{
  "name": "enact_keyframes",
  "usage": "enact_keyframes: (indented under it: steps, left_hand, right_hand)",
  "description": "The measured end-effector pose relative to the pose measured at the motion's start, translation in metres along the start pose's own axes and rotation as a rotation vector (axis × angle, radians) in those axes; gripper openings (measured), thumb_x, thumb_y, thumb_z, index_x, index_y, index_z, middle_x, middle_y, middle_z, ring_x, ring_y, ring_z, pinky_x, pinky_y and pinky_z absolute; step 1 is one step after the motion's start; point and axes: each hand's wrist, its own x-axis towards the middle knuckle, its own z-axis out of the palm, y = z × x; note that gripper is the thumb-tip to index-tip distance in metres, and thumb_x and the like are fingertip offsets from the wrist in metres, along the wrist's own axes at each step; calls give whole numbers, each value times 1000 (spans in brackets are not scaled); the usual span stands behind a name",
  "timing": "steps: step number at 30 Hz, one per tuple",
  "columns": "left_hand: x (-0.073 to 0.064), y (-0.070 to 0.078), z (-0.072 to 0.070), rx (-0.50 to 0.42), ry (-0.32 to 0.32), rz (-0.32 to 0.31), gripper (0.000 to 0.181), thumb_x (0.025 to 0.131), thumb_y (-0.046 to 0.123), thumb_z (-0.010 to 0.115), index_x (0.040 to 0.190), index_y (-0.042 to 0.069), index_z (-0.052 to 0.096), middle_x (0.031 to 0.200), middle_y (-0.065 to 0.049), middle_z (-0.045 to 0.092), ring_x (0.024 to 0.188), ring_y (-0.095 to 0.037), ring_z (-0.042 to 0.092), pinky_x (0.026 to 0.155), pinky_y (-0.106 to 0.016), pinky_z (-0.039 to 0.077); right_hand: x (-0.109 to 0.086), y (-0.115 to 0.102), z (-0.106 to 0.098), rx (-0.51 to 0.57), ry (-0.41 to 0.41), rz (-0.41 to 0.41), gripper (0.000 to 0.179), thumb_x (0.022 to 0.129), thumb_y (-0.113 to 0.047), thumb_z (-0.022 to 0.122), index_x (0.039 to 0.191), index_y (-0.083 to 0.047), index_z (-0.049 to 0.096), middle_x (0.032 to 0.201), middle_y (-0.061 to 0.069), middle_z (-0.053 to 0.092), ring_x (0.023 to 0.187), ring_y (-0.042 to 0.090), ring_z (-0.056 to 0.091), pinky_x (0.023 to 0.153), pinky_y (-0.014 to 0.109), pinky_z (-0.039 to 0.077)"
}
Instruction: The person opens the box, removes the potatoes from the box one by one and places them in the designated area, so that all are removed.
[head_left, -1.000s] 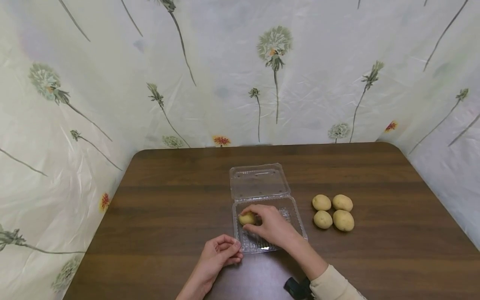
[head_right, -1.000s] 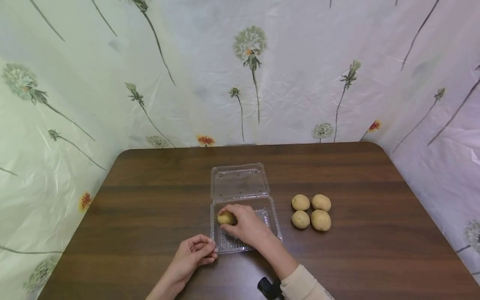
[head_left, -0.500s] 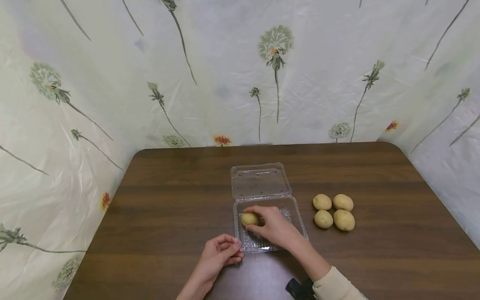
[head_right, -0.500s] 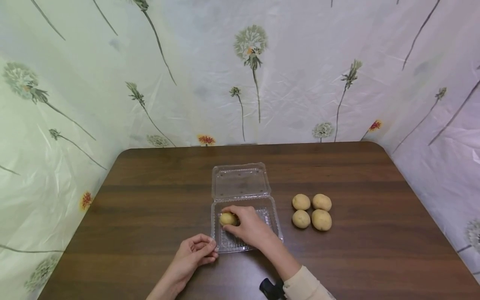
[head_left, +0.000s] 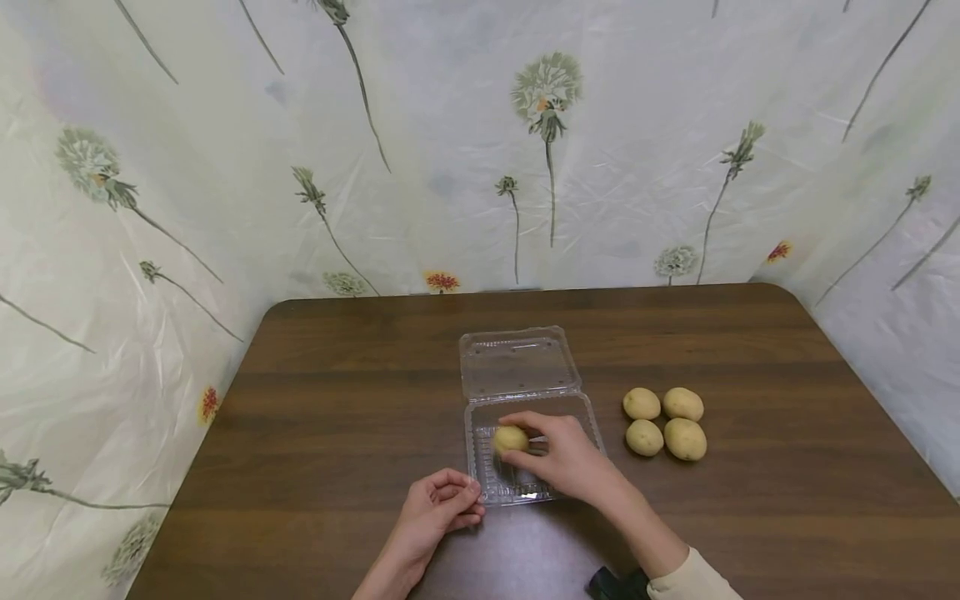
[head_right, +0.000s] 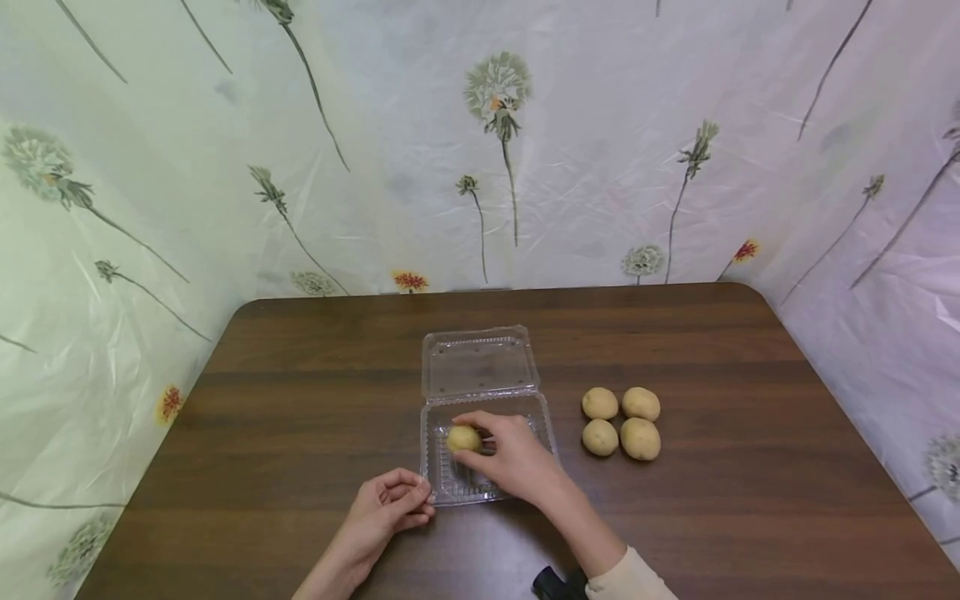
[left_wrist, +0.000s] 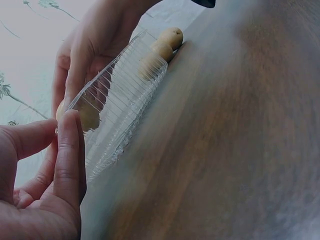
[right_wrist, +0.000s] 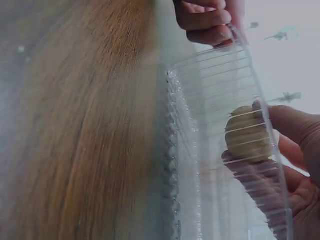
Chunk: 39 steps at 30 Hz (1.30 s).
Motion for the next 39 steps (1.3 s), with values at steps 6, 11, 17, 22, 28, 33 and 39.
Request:
enact_keyframes:
  steps: [6,11,17,22,28,33,39]
  left_hand:
    - [0,-1,0,4,3,1,12,92,5,68,97,-4,61,85,-9,67,75,-16,67,71,-27,59]
    - [1,-2,-1,8,3,3,12,92,5,68,97,-3,61,85,-9,67,75,-16,68,71,-27,59]
    - [1,-2,0,6,7,5,12,92,5,68,97,-4,61,84,-9,67,74,-16,68,71,-27,59]
    - [0,-2,0,7,11,0,10,93,3,66,97,-4,61,83,-8,67,74,-16,67,71,-27,59]
    - [1,-3,-1,3,7,7,13,92,4,68,98,-5,61,84,-9,68,74,-16,68,71,-28,59]
    - [1,-3,-1,0,0,17,14,92,5,68,97,-5,61,85,-9,68,75,-17,68,72,-29,59]
    - [1,-3,-2,3,-4,13,16,90,6,71,96,-4,61,85,-10,68,75,-17,68,72,-29,59]
  right_hand:
    - [-9,-5,-6,34,4,15,41,85,-20,79,121,-5,65,112,0,69,101,14,65,86,24,54]
    - [-15,-7,-10,52,14,9,40,85,-20,79,120,-5,65,111,0,69,102,15,65,86,23,53]
    - [-22,-8,-14,76,23,8,38,85,-21,78,121,-13,66,112,-2,69,102,14,65,86,25,54]
    - [-28,-8,-20,81,46,17,39,85,-22,79,121,-14,66,113,-1,69,104,15,65,86,26,54]
    - [-34,-7,-28,91,78,52,41,85,-23,79,121,-10,66,114,-2,69,104,15,65,86,26,54]
    - [-40,-3,-36,111,93,71,41,85,-23,79,122,-11,65,114,-2,68,104,15,65,85,27,55]
    - [-48,1,-45,155,124,99,43,84,-22,79,123,-9,64,115,3,68,102,19,67,84,28,56]
